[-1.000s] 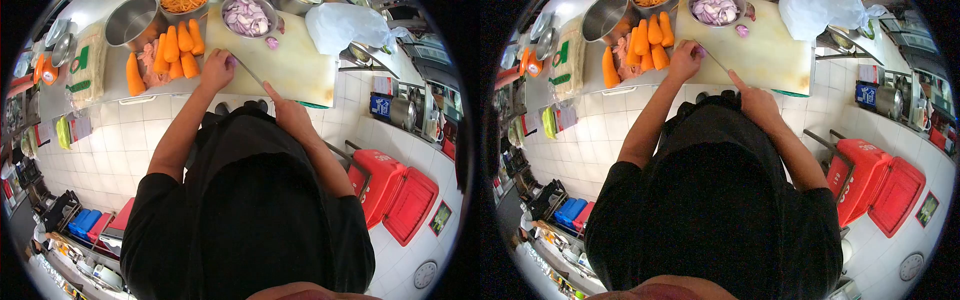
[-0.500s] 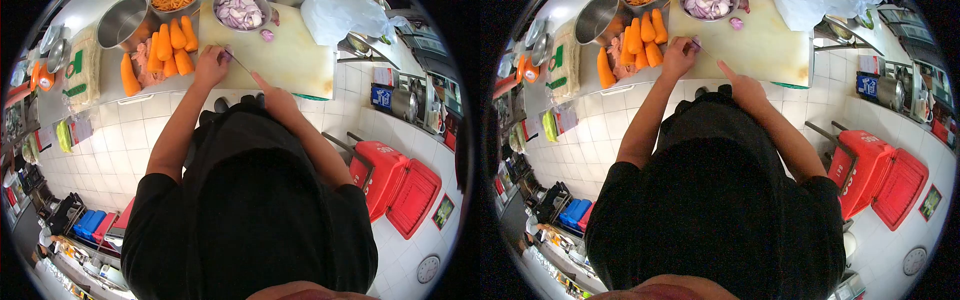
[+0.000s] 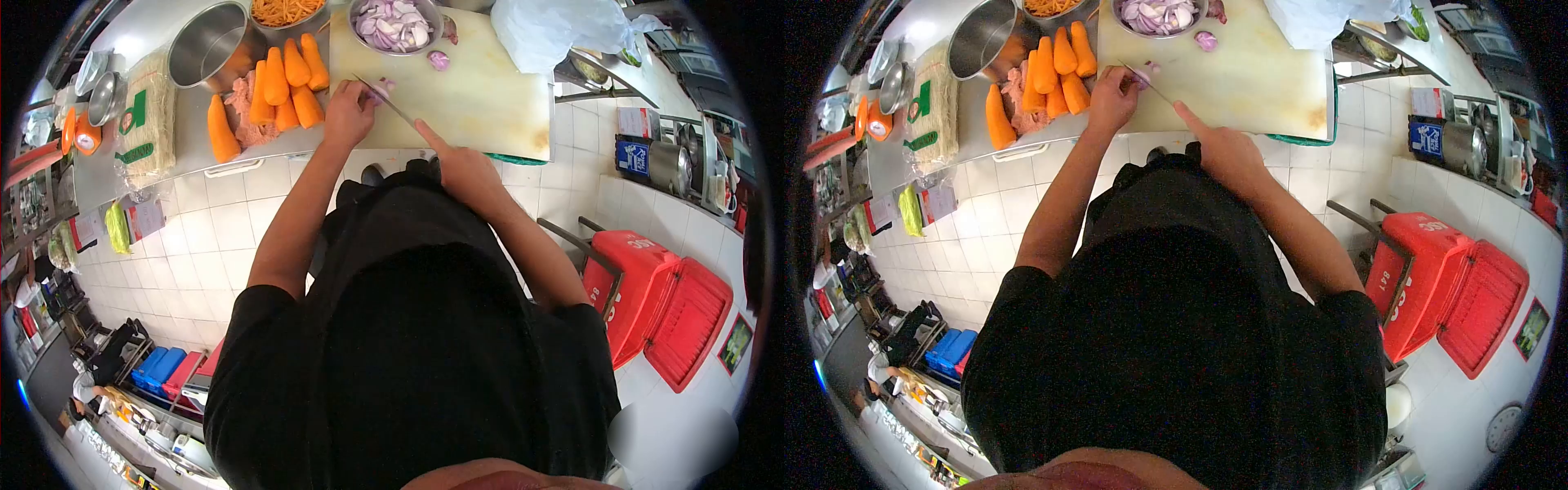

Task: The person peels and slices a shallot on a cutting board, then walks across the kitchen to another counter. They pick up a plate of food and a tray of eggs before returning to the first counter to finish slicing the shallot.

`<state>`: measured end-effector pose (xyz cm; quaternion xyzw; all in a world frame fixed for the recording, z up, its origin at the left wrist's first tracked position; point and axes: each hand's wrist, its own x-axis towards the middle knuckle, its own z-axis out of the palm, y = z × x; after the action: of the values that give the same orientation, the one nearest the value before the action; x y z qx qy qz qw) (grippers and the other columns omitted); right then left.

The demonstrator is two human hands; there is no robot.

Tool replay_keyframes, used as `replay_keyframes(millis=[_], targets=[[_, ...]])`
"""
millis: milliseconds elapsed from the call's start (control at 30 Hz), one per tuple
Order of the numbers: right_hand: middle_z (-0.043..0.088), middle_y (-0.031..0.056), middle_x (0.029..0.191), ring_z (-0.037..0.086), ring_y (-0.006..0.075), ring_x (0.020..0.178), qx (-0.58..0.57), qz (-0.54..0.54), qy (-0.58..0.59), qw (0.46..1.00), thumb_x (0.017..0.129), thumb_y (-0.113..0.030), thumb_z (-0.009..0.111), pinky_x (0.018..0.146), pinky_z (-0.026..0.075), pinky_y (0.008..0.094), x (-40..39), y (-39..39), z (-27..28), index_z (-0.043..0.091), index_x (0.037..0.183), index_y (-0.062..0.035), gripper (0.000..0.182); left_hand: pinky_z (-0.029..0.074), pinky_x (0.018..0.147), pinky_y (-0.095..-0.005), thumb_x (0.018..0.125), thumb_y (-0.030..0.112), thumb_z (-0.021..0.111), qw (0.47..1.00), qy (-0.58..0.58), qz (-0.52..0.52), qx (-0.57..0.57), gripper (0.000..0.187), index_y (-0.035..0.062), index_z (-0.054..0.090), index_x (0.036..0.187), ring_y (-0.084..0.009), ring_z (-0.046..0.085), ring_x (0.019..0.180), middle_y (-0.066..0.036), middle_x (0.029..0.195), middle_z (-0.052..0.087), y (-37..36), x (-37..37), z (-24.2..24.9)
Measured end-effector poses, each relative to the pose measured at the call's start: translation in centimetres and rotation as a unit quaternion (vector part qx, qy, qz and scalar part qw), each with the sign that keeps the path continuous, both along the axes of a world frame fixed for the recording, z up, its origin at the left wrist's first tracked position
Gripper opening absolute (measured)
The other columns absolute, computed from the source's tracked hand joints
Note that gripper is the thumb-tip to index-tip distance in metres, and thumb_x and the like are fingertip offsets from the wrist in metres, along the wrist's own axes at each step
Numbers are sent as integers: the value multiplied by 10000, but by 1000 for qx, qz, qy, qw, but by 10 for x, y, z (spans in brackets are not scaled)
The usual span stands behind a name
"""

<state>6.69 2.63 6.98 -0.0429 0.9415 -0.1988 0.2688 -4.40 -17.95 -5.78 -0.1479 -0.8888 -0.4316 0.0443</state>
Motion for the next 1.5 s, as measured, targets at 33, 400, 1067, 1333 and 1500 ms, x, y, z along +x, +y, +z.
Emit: replay_keyframes(millis=[33,400,1067,1333,1500], targets=[[656,266,844,647,445,798,7,-9,-20,1000,815,-40,529,766,486,547,2,-1,0,206,1513,-304,813,492,698,-411,747,49,670,1000,6,3,6,184,37,599,916,-327,605,785,-145,873,587,0,0,-1],[654,261,811,639,442,763,2,-24,14,1000,895,-95,494,704,489,542,-8,33,-40,159,1518,-314,741,512,680,-351,788,80,706,994,88,-59,24,207,20,609,960,-260,623,761,-130,934,609,-4,-3,-10],[612,259,734,601,448,705,7,-6,-3,1000,900,-83,481,663,452,535,23,15,19,245,1506,-314,690,507,682,-437,824,71,575,999,-3,-49,-14,124,87,617,940,-349,630,791,-144,846,635,-1,15,5],[602,241,677,601,424,646,49,0,-3,999,916,-89,458,618,446,537,26,17,26,247,1503,-325,667,496,677,-421,846,121,607,997,-47,-49,-43,41,92,632,863,-325,628,776,-129,840,634,4,17,17],[626,246,720,614,435,679,45,-9,-24,999,897,-80,469,636,456,541,21,14,26,252,1502,-311,682,500,670,-419,843,128,622,998,-30,-23,-43,44,94,637,866,-323,632,765,-126,832,634,10,19,13]])
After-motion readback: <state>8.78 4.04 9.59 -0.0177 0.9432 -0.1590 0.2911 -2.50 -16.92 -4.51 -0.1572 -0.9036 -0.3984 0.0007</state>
